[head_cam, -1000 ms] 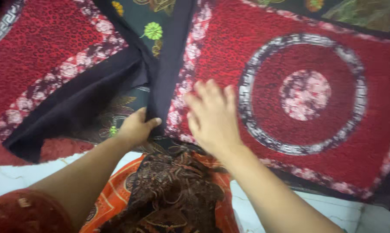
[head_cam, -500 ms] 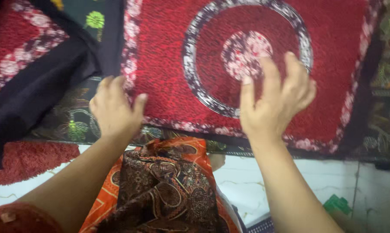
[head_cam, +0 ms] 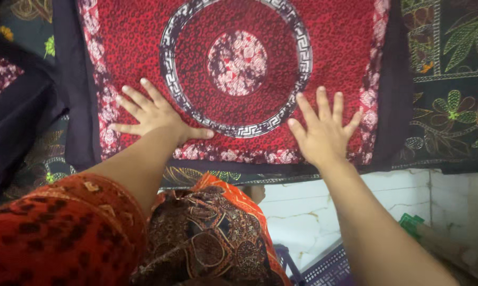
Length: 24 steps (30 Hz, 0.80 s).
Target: The person folds a red patterned pillowcase on a bed, smoothing and aligning the edges by hand. The person then places the folded pillowcase on top of a stack of other folded linens.
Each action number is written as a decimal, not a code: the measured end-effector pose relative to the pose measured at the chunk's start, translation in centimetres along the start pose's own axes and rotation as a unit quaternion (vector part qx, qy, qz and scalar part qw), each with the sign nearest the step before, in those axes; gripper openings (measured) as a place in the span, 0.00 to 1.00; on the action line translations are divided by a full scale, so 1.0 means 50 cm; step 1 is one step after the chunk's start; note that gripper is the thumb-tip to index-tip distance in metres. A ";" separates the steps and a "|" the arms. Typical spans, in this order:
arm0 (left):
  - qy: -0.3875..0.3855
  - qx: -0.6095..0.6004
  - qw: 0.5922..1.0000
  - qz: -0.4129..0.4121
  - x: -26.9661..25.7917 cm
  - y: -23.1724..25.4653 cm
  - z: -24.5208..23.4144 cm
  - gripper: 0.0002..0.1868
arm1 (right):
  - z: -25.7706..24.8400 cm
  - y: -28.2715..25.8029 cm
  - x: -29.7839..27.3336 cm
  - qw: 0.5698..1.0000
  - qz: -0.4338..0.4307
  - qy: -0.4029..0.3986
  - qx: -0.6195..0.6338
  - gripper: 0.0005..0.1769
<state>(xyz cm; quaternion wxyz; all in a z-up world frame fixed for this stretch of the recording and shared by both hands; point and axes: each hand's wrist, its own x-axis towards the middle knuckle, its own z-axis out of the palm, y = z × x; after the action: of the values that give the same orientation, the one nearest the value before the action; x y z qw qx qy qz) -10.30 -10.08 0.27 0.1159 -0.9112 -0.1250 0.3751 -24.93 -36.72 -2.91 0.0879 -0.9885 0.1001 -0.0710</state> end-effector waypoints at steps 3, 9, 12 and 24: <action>-0.026 -0.016 1.000 -0.008 0.009 0.006 -0.005 0.97 | 0.013 0.034 0.005 0.992 0.072 -0.048 0.089 0.24; -0.059 -0.019 0.998 0.003 0.046 0.009 0.002 0.99 | 0.031 0.091 0.001 0.995 0.065 0.073 0.002 0.23; -0.066 -0.012 0.998 -0.007 0.059 0.011 0.007 1.00 | 0.042 0.113 0.010 0.996 0.086 -0.010 0.028 0.23; -0.096 0.005 0.995 -0.024 0.088 0.028 0.017 1.01 | 0.034 0.117 0.179 0.989 0.141 -0.038 0.021 0.27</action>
<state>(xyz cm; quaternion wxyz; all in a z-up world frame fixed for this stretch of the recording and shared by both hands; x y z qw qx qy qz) -7.66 -9.89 -3.62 0.1172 -0.8672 -0.1554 0.4583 -17.05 -43.95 -4.57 0.1212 -0.9645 0.2334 -0.0228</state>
